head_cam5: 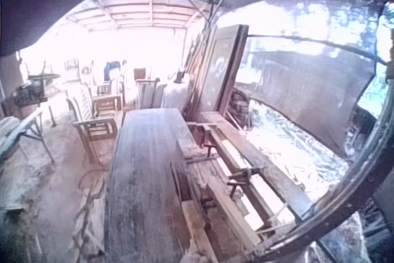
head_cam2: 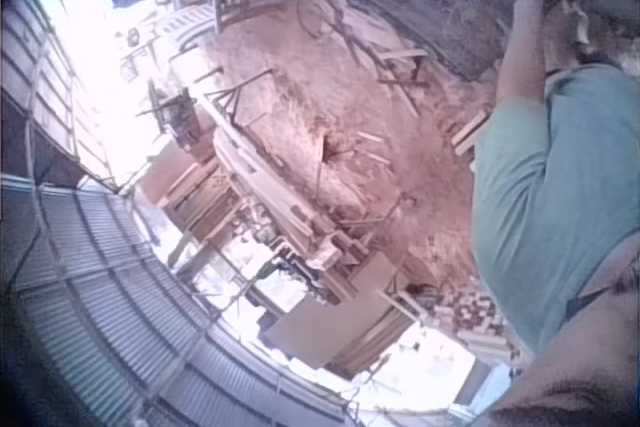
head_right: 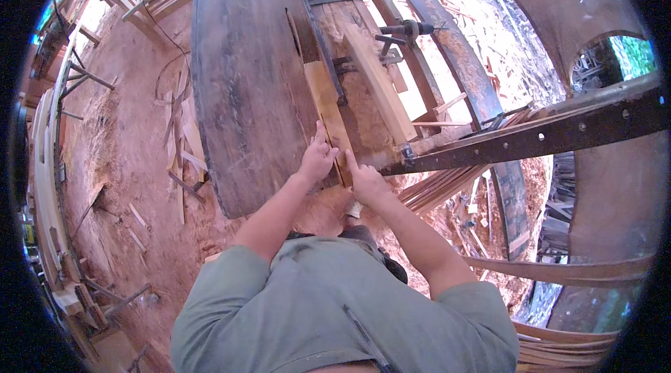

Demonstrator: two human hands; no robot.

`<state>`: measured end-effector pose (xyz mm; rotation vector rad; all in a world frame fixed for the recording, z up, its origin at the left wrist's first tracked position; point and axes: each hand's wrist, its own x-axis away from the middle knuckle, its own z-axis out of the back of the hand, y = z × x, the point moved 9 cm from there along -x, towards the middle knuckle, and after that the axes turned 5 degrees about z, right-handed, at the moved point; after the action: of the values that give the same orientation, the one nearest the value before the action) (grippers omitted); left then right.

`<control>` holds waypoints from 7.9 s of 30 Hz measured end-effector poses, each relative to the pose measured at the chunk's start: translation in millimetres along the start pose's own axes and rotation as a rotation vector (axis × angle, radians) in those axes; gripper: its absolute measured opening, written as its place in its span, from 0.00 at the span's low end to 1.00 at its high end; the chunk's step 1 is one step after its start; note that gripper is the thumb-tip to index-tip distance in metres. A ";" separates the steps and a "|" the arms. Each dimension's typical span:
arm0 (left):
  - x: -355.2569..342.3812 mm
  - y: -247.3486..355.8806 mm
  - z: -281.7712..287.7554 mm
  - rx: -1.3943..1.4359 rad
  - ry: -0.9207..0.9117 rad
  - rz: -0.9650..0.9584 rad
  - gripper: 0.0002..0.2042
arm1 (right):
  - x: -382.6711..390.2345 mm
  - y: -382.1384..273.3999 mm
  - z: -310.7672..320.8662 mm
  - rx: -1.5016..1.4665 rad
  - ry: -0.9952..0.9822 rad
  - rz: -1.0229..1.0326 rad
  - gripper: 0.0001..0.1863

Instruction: The person uses a table saw to cut various rectangular wood pieces. They guide each piece through the blade and stack the resulting smaller pieces on a nearby workbench.

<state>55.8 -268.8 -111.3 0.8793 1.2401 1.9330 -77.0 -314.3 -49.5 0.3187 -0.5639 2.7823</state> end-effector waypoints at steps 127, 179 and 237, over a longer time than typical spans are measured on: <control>143.1 49.7 106.7 0.246 0.338 0.050 0.12 | 65.0 68.9 29.8 -1.493 0.439 -0.509 0.26; -46.3 -1.6 60.7 -0.323 0.085 -0.037 0.13 | -63.9 -1.2 15.8 0.170 -0.186 -0.050 0.39; 138.0 11.0 12.9 -0.253 -0.065 -0.097 0.22 | 83.6 -3.2 -11.1 -0.059 0.148 -0.233 0.36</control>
<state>-11.3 -153.5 -72.0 0.7315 0.9566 1.9168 -155.9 -287.7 -35.9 0.1535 -0.5349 2.5341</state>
